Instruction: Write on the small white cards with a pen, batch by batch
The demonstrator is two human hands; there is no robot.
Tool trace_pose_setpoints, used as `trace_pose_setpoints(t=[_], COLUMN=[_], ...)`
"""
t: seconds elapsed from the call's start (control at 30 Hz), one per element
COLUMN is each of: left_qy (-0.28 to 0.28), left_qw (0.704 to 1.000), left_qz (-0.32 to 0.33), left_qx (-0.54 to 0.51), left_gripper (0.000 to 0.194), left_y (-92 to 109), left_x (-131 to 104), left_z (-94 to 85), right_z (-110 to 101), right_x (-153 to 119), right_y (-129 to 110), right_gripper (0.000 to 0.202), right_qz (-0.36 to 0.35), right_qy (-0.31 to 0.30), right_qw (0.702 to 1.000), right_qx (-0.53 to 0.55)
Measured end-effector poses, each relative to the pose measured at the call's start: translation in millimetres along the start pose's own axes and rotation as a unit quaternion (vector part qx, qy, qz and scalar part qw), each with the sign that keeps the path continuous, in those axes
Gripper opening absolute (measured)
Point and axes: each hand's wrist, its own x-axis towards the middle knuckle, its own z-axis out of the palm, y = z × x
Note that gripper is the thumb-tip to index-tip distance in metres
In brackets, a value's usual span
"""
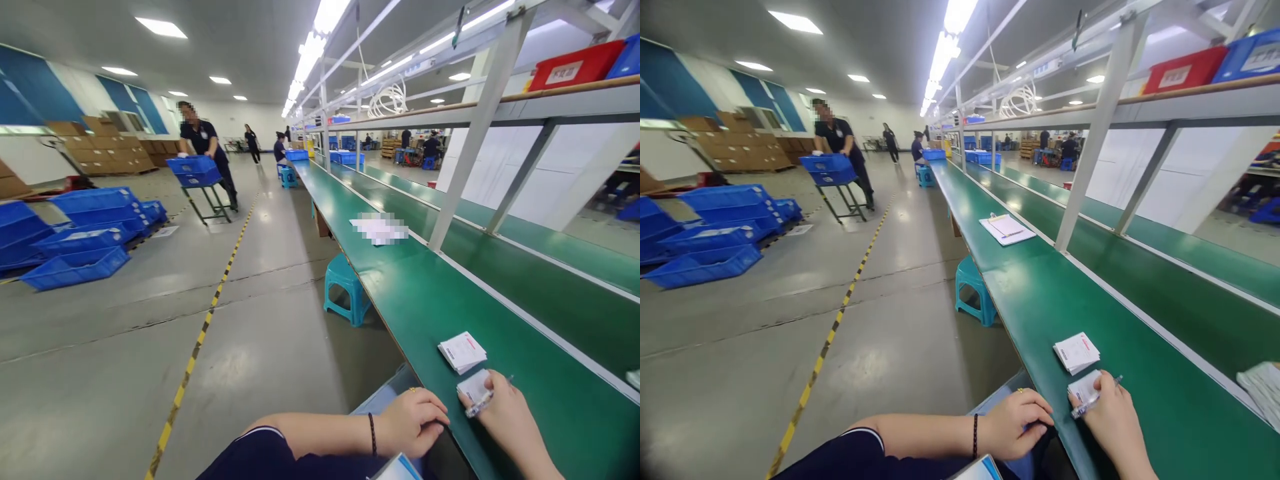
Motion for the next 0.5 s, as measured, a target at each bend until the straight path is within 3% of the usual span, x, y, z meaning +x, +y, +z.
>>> trace_pose_setpoints(t=[0.1,0.17,0.3,0.5], left_qy=[0.067,0.077,0.078,0.109], left_qw=[0.998,0.995,0.989,0.990], left_qz=[0.014,-0.003,-0.034,-0.032], left_qx=[-0.015,-0.061,-0.123,-0.081], left_gripper=[0.014,0.018,0.020,0.016], left_y=[8.2,7.6,-4.4,-7.9], left_x=[2.4,1.8,-2.9,-4.3], left_z=[-5.8,-9.7,-13.7,-25.4], right_z=[-14.7,-18.5,-11.2,-10.7], right_x=[1.0,6.4,14.9,4.6], right_y=[-14.7,-20.4,-12.2,-1.4], right_gripper=[0.036,0.041,0.051,0.055], right_qz=[0.015,0.011,0.056,0.067], right_qy=[-0.030,-0.009,-0.003,0.013], right_qw=[0.999,0.997,0.996,0.988], right_qx=[0.040,0.082,0.070,0.142])
